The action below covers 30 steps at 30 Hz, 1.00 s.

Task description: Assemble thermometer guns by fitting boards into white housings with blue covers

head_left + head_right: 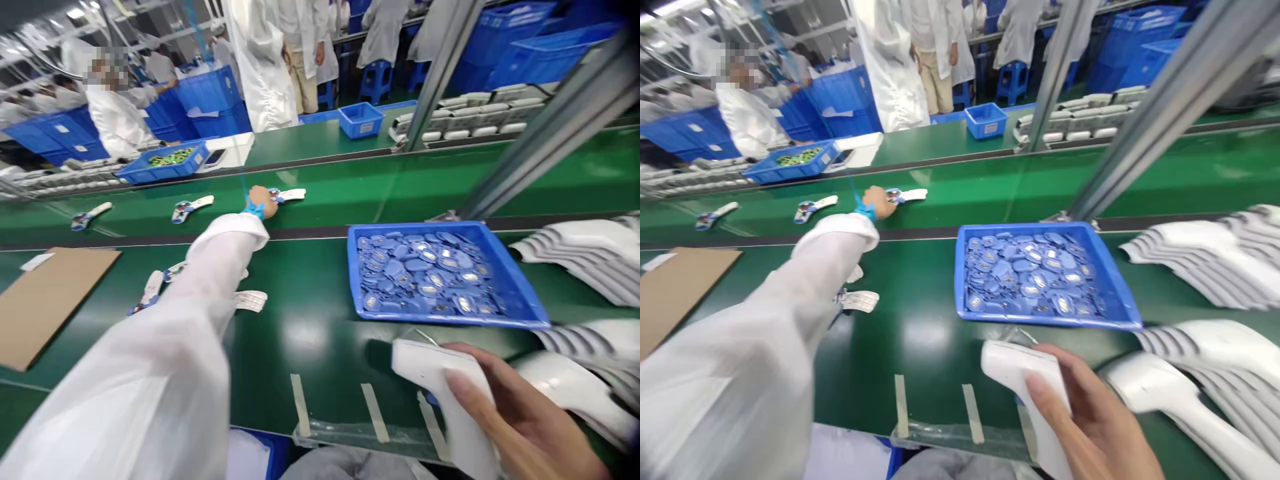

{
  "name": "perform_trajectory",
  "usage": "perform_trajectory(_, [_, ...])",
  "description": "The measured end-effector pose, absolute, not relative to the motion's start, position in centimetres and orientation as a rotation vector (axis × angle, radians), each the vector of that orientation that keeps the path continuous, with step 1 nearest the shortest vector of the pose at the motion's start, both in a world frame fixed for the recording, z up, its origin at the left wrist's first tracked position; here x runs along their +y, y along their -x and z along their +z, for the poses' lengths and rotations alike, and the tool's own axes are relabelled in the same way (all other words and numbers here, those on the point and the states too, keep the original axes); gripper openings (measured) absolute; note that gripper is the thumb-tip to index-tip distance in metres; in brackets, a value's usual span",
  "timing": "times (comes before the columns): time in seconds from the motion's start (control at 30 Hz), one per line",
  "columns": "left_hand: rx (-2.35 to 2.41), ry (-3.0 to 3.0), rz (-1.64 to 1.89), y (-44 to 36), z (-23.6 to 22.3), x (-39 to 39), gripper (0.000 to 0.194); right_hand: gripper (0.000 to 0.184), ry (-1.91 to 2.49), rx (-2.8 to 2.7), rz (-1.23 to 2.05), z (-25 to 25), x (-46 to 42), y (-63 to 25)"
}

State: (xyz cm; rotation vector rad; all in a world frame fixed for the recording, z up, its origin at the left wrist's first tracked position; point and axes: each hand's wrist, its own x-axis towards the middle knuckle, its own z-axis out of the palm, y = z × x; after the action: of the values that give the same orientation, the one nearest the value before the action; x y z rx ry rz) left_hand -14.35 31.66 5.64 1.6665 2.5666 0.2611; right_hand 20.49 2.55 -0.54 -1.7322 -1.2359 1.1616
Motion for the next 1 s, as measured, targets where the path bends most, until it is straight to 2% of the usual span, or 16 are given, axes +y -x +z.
perform_trajectory(0.1, [2.515, -1.658, 0.009, 15.4, 7.5, 27.9, 0.023, 0.045, 1.635, -1.265, 1.312, 0.8, 2.6, -20.4])
perform_trajectory(0.17, [2.448, -1.634, -0.116, 16.8, 7.9, 24.7, 0.025, 0.044, 1.597, -1.289, 1.342, 1.3, 2.4, -20.2])
perform_trajectory(0.27, [2.417, -1.72, -0.108, 18.1, 7.2, 18.6, 0.019, 0.041, 1.516, -1.333, 1.398, 1.5, 1.7, -19.8])
perform_trajectory(0.4, [2.208, -2.081, 0.252, 14.4, 6.4, 9.1, 0.052, 0.036, 1.432, -1.485, 1.392, 1.8, 1.1, -18.7])
perform_trajectory(0.47, [1.679, -2.12, 0.441, 10.3, 6.1, 5.0, 0.065, 0.033, 1.361, -1.599, 1.36, 2.0, 1.1, -17.8])
perform_trajectory(0.5, [1.48, -2.082, 0.418, 8.1, 5.9, 3.4, 0.067, 0.031, 1.312, -1.655, 1.315, 2.0, 1.1, -17.2])
perform_trajectory(0.57, [1.379, -1.962, 0.359, 4.5, 5.3, 1.2, 0.037, 0.024, 1.235, -1.728, 1.149, 2.3, 1.3, -15.8])
perform_trajectory(0.6, [1.369, -1.929, 0.353, 3.2, 4.8, 0.6, 0.032, 0.019, 1.226, -1.734, 1.033, 2.4, 1.4, -15.0])
perform_trajectory(0.67, [1.383, -1.898, 0.41, 1.8, 3.9, 0.1, 0.023, 0.025, 1.275, -1.713, 0.754, 2.6, 1.6, -13.5])
perform_trajectory(0.73, [1.332, -1.901, 0.453, 1.6, 3.1, 0.2, 0.02, 0.041, 1.328, -1.729, 0.481, 2.7, 1.9, -12.2])
perform_trajectory(0.8, [1.318, -1.927, 0.391, 1.6, 2.8, 0.3, 0.02, 0.049, 1.338, -1.78, 0.291, 2.6, 2.2, -11.4])
perform_trajectory(0.93, [1.425, -2.166, 0.167, 1.4, 2.9, 0.4, 0.035, 0.053, 1.327, -1.755, 0.191, 2.3, 2.3, -11.3])
perform_trajectory(1.0, [1.431, -2.202, 0.171, 1.3, 2.9, 0.3, 0.037, 0.053, 1.34, -1.723, 0.17, 2.3, 1.9, -11.5])
